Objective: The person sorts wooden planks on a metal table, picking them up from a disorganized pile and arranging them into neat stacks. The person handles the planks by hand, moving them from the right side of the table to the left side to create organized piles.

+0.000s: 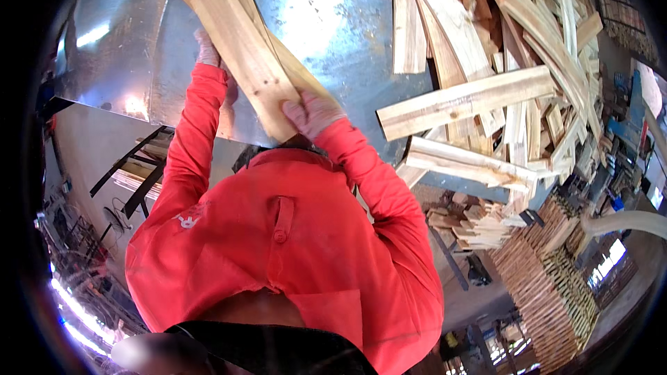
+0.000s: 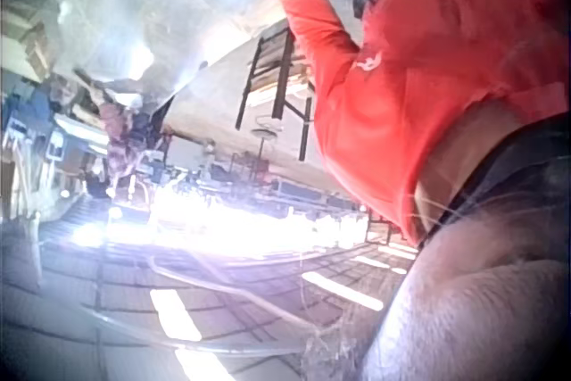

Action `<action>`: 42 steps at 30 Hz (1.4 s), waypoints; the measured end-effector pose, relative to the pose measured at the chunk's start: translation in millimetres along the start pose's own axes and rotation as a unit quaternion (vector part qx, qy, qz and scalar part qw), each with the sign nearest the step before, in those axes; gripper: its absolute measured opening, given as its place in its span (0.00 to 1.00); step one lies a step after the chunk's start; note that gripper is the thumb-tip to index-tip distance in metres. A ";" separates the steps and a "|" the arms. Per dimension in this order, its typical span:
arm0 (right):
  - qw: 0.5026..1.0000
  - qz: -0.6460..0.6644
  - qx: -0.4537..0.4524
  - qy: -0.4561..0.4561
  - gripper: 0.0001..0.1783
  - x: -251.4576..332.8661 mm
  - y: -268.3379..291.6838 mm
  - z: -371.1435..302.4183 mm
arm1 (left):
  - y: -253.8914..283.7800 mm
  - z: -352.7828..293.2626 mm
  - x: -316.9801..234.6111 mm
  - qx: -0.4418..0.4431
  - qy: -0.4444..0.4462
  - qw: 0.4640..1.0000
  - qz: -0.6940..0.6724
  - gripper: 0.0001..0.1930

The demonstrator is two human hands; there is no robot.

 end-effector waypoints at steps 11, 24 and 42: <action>0.835 -0.365 -0.125 -0.391 0.72 -142.1 329.0 -22.3 | 14.2 13.6 -9.2 0.027 -0.058 0.982 0.176 0.15; 0.937 0.317 -0.037 0.145 0.46 81.9 245.9 137.5 | -77.0 -117.5 -207.8 -0.072 -0.244 0.708 0.658 0.31; 0.925 -0.293 0.242 -0.012 0.42 161.1 -26.9 194.5 | 63.8 -101.0 -120.1 -0.142 -0.079 0.444 0.881 0.56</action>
Point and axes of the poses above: each hand's wrist, its own z-axis towards the middle knuckle, its own y-axis out of the back of the hand, x = y × z, the point moved 6 cm from there along z, towards the middle knuckle, and after that the axes turned 9 degrees about x, right-handed, at the moved point
